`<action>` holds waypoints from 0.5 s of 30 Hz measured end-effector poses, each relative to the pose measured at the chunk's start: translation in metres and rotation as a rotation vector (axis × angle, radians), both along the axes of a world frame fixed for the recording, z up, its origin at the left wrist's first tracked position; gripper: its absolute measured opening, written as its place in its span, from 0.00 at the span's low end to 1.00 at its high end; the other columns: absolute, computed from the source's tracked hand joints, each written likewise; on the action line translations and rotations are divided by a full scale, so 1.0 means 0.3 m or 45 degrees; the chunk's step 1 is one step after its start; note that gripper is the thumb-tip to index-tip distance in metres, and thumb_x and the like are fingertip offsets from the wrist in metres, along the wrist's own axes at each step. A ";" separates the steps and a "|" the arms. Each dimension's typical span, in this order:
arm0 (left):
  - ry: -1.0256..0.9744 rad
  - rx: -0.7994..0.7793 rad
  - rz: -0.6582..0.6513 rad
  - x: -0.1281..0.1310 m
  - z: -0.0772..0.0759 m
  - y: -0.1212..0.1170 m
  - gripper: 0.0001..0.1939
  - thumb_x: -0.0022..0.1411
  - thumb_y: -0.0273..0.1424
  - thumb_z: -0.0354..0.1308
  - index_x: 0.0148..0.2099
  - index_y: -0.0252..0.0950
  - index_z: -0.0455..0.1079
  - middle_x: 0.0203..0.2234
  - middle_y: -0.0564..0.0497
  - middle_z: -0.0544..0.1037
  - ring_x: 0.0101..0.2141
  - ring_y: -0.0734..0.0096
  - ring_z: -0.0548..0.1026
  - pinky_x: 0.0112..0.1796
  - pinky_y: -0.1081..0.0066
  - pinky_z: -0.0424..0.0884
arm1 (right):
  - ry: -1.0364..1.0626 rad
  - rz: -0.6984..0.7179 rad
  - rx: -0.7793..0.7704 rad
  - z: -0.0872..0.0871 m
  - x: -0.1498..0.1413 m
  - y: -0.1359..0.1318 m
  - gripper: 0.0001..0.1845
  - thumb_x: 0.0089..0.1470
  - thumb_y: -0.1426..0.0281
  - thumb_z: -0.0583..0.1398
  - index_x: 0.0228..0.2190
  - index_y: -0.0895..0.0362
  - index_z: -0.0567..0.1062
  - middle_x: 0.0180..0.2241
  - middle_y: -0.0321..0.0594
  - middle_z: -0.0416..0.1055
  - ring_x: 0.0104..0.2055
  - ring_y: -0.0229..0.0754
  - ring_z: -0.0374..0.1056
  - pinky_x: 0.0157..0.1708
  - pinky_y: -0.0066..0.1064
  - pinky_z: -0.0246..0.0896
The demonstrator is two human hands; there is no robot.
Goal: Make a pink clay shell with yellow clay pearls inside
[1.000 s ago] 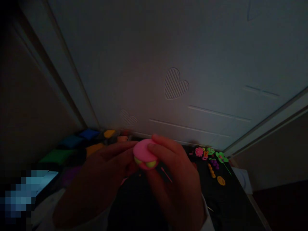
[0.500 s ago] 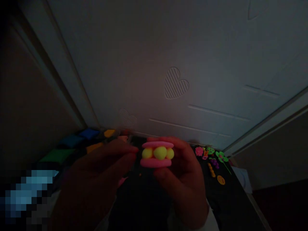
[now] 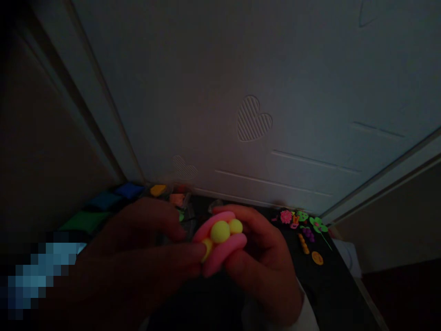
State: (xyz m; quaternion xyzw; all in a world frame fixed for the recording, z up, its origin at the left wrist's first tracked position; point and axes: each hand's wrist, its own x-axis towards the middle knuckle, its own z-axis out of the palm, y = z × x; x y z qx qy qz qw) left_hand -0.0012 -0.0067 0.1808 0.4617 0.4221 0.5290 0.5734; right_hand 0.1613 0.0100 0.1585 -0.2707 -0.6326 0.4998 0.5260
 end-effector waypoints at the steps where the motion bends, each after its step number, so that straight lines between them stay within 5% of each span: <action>1: 0.014 -0.099 -0.019 0.002 0.003 0.001 0.07 0.40 0.35 0.66 0.25 0.43 0.72 0.20 0.55 0.72 0.22 0.70 0.71 0.19 0.75 0.67 | -0.015 -0.013 -0.005 0.000 0.002 0.000 0.20 0.48 0.62 0.60 0.45 0.48 0.70 0.37 0.37 0.74 0.37 0.43 0.72 0.36 0.31 0.69; 3: 0.047 -0.203 -0.014 0.004 0.009 0.003 0.11 0.38 0.38 0.67 0.25 0.43 0.69 0.20 0.56 0.74 0.22 0.70 0.72 0.20 0.75 0.67 | -0.035 -0.011 -0.027 0.001 0.004 -0.002 0.19 0.49 0.63 0.59 0.45 0.48 0.70 0.37 0.37 0.74 0.37 0.42 0.72 0.36 0.30 0.69; 6: 0.124 -0.051 0.069 -0.001 0.017 0.004 0.10 0.38 0.39 0.66 0.22 0.43 0.69 0.23 0.57 0.74 0.26 0.71 0.73 0.26 0.74 0.69 | -0.028 0.012 -0.018 0.002 0.007 -0.002 0.19 0.48 0.63 0.59 0.45 0.49 0.70 0.37 0.37 0.74 0.37 0.42 0.72 0.36 0.30 0.69; 15: 0.848 0.825 0.351 -0.034 -0.020 0.000 0.03 0.48 0.34 0.62 0.30 0.47 0.74 0.27 0.55 0.72 0.30 0.73 0.70 0.30 0.76 0.69 | -0.003 0.029 -0.068 0.002 0.012 0.007 0.19 0.48 0.65 0.61 0.44 0.49 0.70 0.39 0.37 0.75 0.38 0.38 0.72 0.37 0.26 0.68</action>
